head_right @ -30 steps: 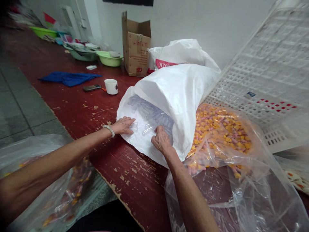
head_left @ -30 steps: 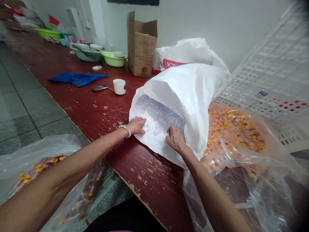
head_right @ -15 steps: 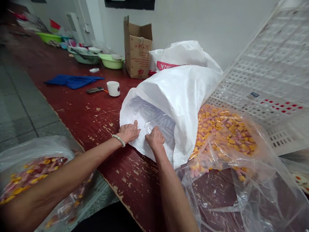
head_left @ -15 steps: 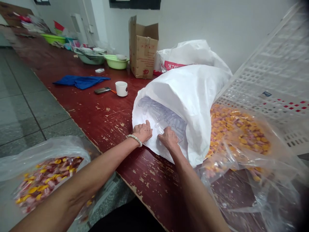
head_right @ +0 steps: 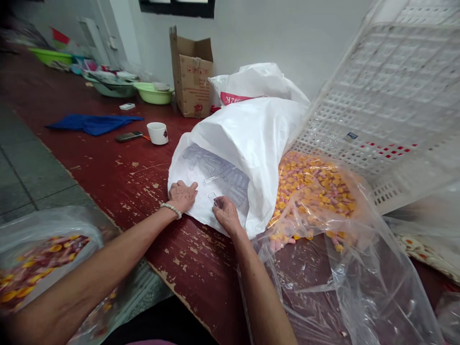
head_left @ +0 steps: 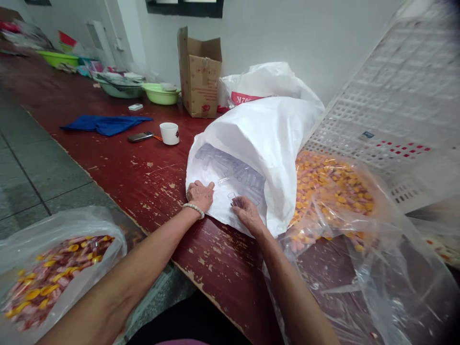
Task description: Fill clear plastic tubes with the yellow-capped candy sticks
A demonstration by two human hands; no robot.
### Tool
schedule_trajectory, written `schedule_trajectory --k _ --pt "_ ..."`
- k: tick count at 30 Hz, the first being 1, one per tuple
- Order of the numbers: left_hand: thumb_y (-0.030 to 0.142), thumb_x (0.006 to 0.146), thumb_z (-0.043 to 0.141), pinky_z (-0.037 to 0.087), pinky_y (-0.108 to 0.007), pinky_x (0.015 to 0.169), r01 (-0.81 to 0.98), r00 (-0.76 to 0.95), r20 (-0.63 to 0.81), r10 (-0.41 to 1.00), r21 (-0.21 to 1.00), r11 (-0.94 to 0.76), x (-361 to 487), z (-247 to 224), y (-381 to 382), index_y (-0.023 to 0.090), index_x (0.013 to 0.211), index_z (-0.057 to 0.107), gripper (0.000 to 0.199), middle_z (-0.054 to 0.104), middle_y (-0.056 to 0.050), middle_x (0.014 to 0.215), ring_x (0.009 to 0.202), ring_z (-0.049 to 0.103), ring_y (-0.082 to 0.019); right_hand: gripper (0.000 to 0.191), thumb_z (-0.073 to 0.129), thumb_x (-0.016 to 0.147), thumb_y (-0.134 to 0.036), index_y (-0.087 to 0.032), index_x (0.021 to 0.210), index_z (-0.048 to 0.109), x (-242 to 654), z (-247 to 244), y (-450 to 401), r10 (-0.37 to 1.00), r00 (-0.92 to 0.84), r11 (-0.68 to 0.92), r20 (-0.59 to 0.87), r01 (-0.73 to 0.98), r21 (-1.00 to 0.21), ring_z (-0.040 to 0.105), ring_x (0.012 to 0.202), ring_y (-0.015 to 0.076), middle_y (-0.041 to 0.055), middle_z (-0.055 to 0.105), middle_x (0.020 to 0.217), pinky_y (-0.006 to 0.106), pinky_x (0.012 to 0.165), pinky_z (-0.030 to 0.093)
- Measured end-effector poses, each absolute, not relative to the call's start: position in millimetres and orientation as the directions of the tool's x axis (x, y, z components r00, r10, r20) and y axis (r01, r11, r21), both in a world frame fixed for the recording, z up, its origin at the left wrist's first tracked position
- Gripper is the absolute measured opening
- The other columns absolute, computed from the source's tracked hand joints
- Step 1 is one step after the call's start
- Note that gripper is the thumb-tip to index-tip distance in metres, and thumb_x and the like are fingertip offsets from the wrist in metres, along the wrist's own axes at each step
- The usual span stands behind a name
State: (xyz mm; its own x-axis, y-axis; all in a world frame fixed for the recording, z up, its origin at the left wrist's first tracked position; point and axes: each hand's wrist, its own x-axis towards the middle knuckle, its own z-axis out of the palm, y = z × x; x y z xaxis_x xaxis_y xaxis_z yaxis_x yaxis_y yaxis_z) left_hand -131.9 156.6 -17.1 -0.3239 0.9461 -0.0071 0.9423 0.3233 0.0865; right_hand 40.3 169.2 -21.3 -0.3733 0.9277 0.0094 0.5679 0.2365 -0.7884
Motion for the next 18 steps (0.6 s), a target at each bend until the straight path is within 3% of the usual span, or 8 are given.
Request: schedule_trajectory --k 5,8,12,13,15,18 --pt "0.032 0.088 0.034 0.043 -0.043 0.078 0.943 -0.313 0.013 0.950 0.121 0.309 -140.8 -18.1 154.0 0.017 0.122 0.043 0.038 0.050 -0.022 0.111 0.104 0.051 -0.035 0.045 0.049 0.072 -0.025 -0.018 0.116 0.054 40.0 -26.3 157.4 0.934 -0.348 0.205 0.078 0.344 -0.916 0.054 0.073 0.0128 -0.0007 0.060 0.083 0.025 0.070 0.043" --pt "0.024 0.086 0.037 0.041 -0.045 0.084 0.953 -0.253 0.007 0.968 0.173 0.248 -148.5 -12.2 152.5 0.011 0.126 0.036 0.043 0.050 -0.023 0.114 0.106 0.052 -0.033 0.036 0.054 0.073 -0.037 -0.017 0.103 0.058 36.8 -30.8 152.5 0.956 -0.283 0.133 0.082 0.165 -0.977 0.051 0.069 0.0126 -0.0016 0.056 0.075 0.025 0.067 0.042" --pt "0.023 0.083 0.040 0.044 -0.037 0.084 0.941 -0.138 -0.037 0.990 0.306 0.142 -148.4 -2.1 147.1 0.011 0.129 0.030 0.049 0.058 -0.016 0.106 0.098 0.058 -0.025 0.032 0.059 0.071 -0.043 -0.017 0.088 0.057 26.2 -33.8 146.1 0.976 -0.200 0.107 0.083 0.111 -0.988 0.050 0.068 0.0126 -0.0024 0.056 0.072 0.025 0.067 0.041" --pt "0.025 0.084 0.039 0.046 -0.033 0.082 0.926 -0.093 -0.044 0.995 0.362 0.102 -144.8 -0.6 142.9 0.012 0.131 0.027 0.050 0.060 -0.012 0.104 0.096 0.059 -0.022 0.032 0.059 0.071 -0.044 -0.017 0.088 0.056 23.3 -33.0 143.9 0.979 -0.188 0.104 0.084 0.101 -0.990 0.050 0.069 0.0127 -0.0021 0.056 0.073 0.025 0.067 0.041" --pt "0.024 0.084 0.038 0.047 -0.028 0.082 0.809 0.040 -0.031 0.999 0.588 -0.015 -133.6 -0.2 130.2 0.016 0.132 0.026 0.050 0.060 -0.008 0.109 0.098 0.060 -0.016 0.035 0.057 0.073 -0.048 -0.017 0.091 0.055 18.9 -29.8 138.1 0.981 -0.171 0.101 0.088 0.071 -0.992 0.053 0.073 0.0134 -0.0001 0.059 0.079 0.026 0.070 0.043" --pt "0.018 0.080 0.043 0.045 -0.029 0.091 0.326 0.221 0.075 0.972 0.934 -0.146 -113.1 -4.0 105.5 0.019 0.129 0.034 0.050 0.056 -0.007 0.121 0.111 0.055 -0.016 0.039 0.052 0.078 -0.053 -0.018 0.096 0.055 17.2 -24.6 126.6 0.979 -0.161 0.133 0.123 0.050 -0.990 0.055 0.086 0.0158 0.0039 0.060 0.094 0.027 0.078 0.044"
